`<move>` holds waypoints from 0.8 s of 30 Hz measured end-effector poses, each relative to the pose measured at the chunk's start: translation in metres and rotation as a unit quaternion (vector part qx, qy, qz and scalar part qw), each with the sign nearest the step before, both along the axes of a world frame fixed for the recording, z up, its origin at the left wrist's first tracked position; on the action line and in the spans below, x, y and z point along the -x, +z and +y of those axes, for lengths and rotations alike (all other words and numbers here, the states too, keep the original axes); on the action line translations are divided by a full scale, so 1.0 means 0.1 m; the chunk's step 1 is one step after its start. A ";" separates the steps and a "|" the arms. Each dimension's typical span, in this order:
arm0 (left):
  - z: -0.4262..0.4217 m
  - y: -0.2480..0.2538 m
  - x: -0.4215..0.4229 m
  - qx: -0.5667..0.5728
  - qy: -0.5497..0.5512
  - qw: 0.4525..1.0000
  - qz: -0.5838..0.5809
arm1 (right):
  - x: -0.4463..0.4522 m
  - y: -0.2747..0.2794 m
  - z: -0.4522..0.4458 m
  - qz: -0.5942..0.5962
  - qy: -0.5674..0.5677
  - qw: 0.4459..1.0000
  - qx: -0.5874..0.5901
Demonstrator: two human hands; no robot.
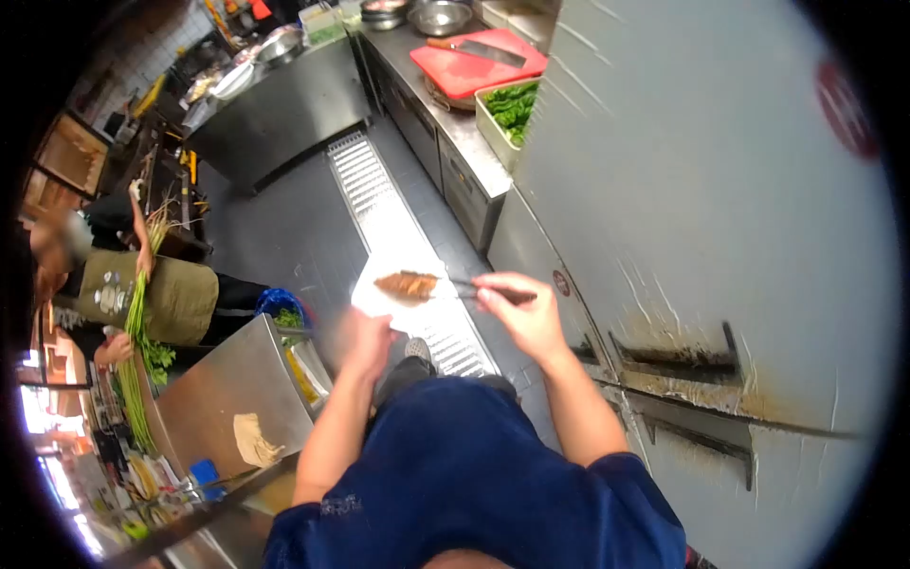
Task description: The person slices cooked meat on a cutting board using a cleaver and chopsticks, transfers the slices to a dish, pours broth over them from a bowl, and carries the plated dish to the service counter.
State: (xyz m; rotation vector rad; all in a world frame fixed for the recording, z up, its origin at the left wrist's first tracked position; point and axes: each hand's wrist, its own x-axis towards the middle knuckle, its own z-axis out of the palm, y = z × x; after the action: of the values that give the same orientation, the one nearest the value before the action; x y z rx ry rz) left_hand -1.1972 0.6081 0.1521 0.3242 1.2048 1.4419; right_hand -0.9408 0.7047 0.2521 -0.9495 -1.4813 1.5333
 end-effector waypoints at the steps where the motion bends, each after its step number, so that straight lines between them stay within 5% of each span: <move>1: 0.28 0.18 0.16 0.009 -0.021 0.999 0.027 | 0.15 -0.01 0.19 -0.014 -0.016 1.000 -0.005; 11: 2.93 0.21 1.15 -0.040 -0.121 0.992 0.016 | 1.18 -0.32 2.06 0.152 -0.276 0.943 0.108; 24: 5.92 0.14 1.61 0.014 -0.213 0.977 0.008 | 1.66 -0.83 4.71 0.329 -0.445 0.803 0.223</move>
State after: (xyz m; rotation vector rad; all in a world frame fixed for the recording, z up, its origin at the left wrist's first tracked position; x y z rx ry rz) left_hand -1.3579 1.2002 0.1662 0.5409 1.0878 1.0504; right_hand -1.1070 1.1752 0.1691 -1.0023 -0.0851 1.2576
